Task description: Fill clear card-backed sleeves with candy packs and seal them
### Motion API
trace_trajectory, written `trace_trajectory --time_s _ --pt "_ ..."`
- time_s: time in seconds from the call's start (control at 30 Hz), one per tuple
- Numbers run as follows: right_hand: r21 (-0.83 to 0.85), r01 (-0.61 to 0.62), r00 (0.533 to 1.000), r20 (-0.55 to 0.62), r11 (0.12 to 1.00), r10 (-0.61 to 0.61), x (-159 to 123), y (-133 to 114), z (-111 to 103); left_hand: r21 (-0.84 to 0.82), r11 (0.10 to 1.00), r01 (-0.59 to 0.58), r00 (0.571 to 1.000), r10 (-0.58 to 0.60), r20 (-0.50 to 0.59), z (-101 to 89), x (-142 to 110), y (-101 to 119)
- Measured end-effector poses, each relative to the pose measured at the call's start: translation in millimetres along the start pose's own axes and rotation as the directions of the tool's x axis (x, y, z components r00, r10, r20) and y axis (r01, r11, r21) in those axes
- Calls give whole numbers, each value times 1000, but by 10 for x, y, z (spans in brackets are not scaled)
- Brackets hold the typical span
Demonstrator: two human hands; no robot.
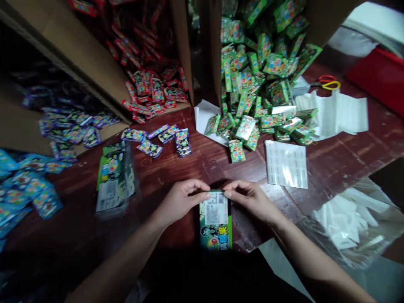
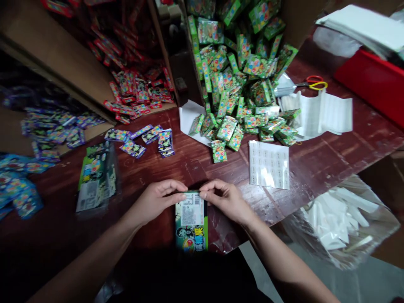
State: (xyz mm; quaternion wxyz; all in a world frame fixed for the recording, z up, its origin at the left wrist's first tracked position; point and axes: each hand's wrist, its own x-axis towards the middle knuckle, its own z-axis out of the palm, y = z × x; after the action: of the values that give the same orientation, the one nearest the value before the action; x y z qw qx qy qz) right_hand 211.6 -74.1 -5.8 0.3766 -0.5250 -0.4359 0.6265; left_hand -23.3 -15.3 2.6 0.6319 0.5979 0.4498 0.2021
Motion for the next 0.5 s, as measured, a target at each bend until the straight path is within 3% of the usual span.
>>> trace_trajectory --time_s 0.07,0.13,0.2,0.27,0.33,0.4,0.5 --pt "-116 140 990 34 983 -137 22 -36 -63 43 999 -1 1000 1 -16 12 39 -41" --pt "-308 300 953 52 903 -298 98 -119 -288 72 997 28 999 -25 -31 12 99 -88" --pt "-558 383 888 2 737 -460 192 -237 -700 78 995 59 998 -56 -39 6 164 -131" --pt "-813 287 804 -83 507 -589 278 -364 -1219 78 994 77 997 -75 -32 8 216 -155" --pt "-969 104 820 -44 222 -571 368 -462 -1706 80 993 82 997 -81 -22 25 250 -157" --pt "-990 81 854 11 112 -520 482 -518 -2044 86 993 83 997 -82 -14 51 275 -145" --pt "-988 150 893 124 26 -432 678 -549 -2220 102 992 77 997 -76 -14 81 299 -124"
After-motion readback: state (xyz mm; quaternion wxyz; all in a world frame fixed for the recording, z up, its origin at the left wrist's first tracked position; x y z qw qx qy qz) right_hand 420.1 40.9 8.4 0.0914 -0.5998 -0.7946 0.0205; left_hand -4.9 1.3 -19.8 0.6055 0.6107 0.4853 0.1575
